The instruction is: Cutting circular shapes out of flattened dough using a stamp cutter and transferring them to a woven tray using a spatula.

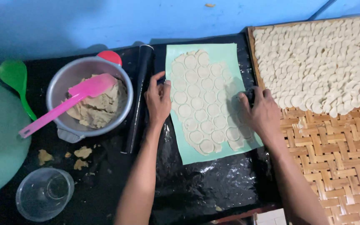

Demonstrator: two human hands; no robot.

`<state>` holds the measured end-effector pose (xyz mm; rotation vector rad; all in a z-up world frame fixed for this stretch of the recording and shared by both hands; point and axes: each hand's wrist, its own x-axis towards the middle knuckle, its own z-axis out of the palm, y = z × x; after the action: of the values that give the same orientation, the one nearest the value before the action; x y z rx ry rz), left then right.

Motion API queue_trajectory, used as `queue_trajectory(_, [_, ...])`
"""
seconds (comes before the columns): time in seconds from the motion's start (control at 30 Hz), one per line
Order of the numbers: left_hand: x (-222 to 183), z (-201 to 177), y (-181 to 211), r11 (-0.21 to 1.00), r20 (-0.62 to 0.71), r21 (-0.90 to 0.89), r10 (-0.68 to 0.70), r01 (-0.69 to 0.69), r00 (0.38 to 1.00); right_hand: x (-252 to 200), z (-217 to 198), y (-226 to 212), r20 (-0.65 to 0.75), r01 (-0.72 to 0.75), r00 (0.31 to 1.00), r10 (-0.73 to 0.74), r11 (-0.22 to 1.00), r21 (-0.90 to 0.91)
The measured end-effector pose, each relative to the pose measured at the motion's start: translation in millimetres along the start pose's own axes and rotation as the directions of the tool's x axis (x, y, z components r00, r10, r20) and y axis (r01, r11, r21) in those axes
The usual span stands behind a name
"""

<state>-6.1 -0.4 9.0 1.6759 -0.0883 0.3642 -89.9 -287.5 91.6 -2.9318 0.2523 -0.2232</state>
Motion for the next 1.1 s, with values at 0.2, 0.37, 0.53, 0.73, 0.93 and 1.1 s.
queue_trajectory(0.2, [1,1,1,1.0,0.015,-0.009,-0.026,0.026,1.0,68,24,16,-0.273,0.177,0.952,-0.141,0.978,0.111])
queue_trajectory(0.37, [1,1,5,1.0,-0.009,0.017,0.003,-0.003,1.0,100,43,20,-0.241,0.174,0.958,-0.153,0.982,0.067])
queue_trajectory(0.53, [6,0,6,0.999,-0.025,0.043,-0.023,0.024,0.999,83,24,-33,-0.355,0.258,0.903,-0.244,0.966,-0.006])
queue_trajectory(0.73, [-1,6,-20,0.992,-0.013,0.087,0.097,-0.096,0.995,15,-17,-197,-0.176,0.458,0.888,-0.425,0.773,0.44])
queue_trajectory(0.93, [1,5,-9,0.999,-0.027,0.047,0.0,0.001,1.0,-6,34,-341,-0.088,0.565,0.704,-0.705,0.481,0.67])
queue_trajectory(1.1, [1,5,-13,1.0,-0.017,0.017,0.027,-0.027,0.999,-3,138,-409,0.078,0.441,0.78,-0.621,0.634,0.635])
